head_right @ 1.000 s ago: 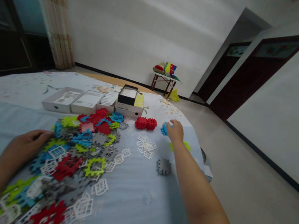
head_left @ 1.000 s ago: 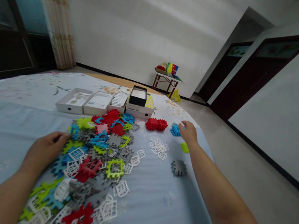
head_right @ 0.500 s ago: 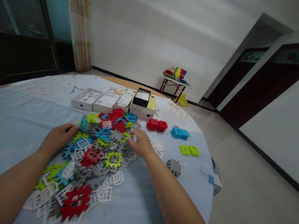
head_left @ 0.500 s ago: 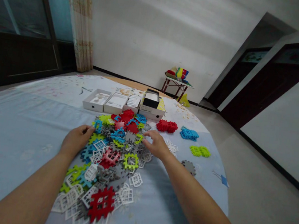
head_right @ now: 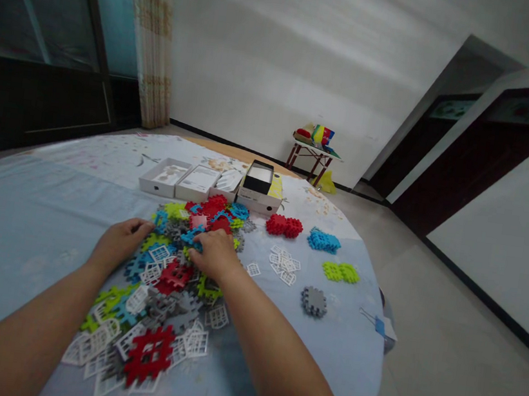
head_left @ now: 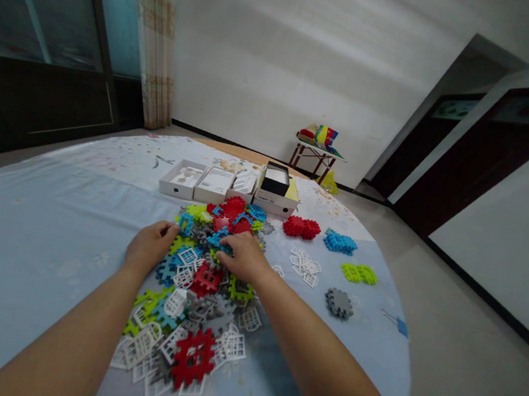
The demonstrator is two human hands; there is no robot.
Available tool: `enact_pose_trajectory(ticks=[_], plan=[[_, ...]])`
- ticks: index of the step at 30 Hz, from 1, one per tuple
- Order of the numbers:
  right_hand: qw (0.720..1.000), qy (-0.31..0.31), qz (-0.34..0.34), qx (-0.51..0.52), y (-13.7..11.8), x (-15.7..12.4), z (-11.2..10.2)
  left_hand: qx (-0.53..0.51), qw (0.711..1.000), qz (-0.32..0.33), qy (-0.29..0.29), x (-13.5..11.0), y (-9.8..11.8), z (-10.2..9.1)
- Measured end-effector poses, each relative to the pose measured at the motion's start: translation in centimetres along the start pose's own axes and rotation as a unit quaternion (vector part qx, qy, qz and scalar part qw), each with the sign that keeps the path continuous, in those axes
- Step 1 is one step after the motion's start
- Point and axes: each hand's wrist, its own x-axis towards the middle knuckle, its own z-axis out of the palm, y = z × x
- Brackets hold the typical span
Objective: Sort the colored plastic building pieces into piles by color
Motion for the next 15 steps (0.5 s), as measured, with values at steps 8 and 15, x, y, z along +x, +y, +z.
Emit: enact_pose_trajectory(ticks=[8, 15], plan=[[0.999, 0.040, -0.006, -0.010, 0.23, -0.83, -0.59, 0.011, 1.000, -0.001, -0.004, 0.05, -0.06, -0.17], [0.998, -0.016, -0.006, -0.062, 0.16, -0.21, -0.33, 0.015, 1.000, 0.007, -0.024, 0.34, -0.16, -0.12]])
